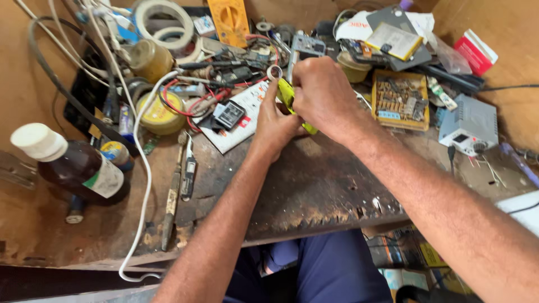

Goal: The person holds a small feature phone with a yellow-green casing at a cluttered repair workbench and pries open its back cover and battery compartment by hand, working around the edges of the device and lifting out internal parts while turning the phone over to access different sides.

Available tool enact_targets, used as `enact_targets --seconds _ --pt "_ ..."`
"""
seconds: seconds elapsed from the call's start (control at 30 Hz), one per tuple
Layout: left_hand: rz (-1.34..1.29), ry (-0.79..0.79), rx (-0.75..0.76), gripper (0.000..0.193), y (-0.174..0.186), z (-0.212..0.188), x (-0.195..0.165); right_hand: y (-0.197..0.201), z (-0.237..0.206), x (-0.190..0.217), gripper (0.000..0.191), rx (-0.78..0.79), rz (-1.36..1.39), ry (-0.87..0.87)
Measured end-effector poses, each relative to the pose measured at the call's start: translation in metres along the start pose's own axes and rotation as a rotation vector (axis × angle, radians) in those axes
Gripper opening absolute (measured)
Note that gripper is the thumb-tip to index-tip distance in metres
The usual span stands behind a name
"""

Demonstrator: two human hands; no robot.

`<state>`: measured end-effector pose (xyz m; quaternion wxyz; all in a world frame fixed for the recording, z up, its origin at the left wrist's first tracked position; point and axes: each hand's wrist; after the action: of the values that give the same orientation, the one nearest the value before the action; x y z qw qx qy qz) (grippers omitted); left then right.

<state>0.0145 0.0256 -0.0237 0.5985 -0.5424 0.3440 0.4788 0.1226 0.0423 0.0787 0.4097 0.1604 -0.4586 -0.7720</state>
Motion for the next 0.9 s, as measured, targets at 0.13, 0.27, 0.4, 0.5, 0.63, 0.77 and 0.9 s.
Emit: enact_targets --seconds 0.13,0.27,0.4,0.5,0.63,0.77,0.9 --pt "0.048 -0.032 -0.047 0.080 0.000 -0.002 0.004 -0.003 0.001 0.003 0.008 0.023 -0.056 0.005" --pt "0.159 -0.060 -0.117 0.091 -0.004 -0.003 0.007 0.004 0.000 -0.006 0.007 0.078 -0.060 0.179" --pt "0.219 -0.027 -0.159 0.097 -0.004 -0.002 0.004 0.007 0.002 -0.013 0.008 0.090 -0.104 0.326" --pt "0.087 -0.041 -0.094 0.100 -0.003 -0.004 0.001 0.008 0.002 -0.015 0.011 0.050 0.012 0.189" --pt "0.098 0.043 -0.143 0.111 -0.005 -0.008 0.000 0.003 0.002 -0.016 0.011 0.045 0.264 -0.199" --pt "0.179 0.004 -0.194 0.113 -0.003 -0.009 0.001 -0.010 0.000 -0.015 0.012 -0.017 0.262 -0.286" --pt "0.270 -0.032 -0.222 0.112 -0.005 -0.010 0.006 -0.015 0.004 -0.015 0.011 -0.074 0.274 -0.283"
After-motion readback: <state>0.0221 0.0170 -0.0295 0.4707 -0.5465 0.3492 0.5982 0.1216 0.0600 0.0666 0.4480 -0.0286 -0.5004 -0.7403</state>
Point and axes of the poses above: each hand's wrist, its own z-axis towards the middle knuckle, its own y-axis out of the back of the hand, x = y × z, and after that the axes turned 5 degrees about y, right-handed
